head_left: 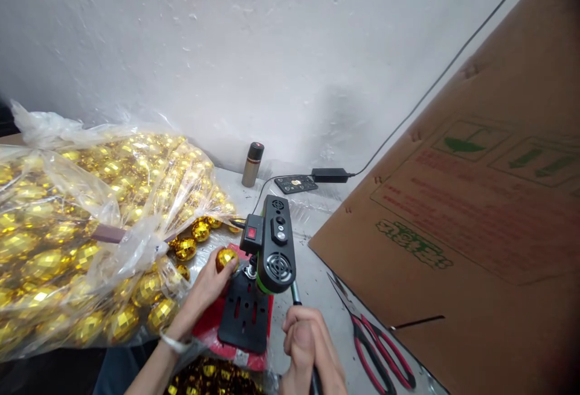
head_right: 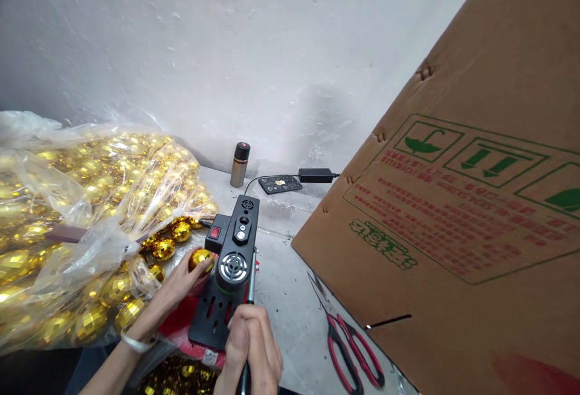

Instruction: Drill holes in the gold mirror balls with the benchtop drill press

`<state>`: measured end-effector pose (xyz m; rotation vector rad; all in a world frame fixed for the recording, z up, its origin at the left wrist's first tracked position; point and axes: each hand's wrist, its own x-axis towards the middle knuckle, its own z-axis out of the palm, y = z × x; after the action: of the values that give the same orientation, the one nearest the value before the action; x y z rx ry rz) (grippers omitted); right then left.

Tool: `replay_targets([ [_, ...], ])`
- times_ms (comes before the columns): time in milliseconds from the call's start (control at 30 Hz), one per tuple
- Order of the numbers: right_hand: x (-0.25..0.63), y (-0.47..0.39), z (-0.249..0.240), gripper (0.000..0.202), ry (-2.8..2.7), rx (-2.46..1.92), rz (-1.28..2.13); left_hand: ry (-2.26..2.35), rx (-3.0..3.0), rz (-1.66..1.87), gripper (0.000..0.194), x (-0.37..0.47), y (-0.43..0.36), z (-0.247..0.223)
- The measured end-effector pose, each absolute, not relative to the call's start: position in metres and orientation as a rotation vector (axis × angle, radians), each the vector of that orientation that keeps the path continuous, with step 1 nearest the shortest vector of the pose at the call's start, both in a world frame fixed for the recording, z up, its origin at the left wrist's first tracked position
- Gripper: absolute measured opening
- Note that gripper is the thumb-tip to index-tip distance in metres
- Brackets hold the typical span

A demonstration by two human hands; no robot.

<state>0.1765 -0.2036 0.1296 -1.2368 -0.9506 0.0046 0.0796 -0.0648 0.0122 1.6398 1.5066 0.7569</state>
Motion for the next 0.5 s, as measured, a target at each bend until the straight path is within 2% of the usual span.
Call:
replay_targets([
  [100, 0.179, -0.201, 0.137, 0.039, -0.942, -1.227, 0.010, 1.290, 1.498, 0.876, 0.056, 0.071, -0.104, -0.007],
  [233, 0.180, -0.199, 0.140, 0.037, -0.950, -1.212, -0.001, 1.272, 1.593, 0.891, 0.057, 0.070, -0.140, -0.031],
  [500, 0.182, -0.205, 0.128, 0.034, -0.969, -1.265, 0.030, 1.139, 1.834, 1.021, 0.051, 0.091, -0.136, -0.054],
])
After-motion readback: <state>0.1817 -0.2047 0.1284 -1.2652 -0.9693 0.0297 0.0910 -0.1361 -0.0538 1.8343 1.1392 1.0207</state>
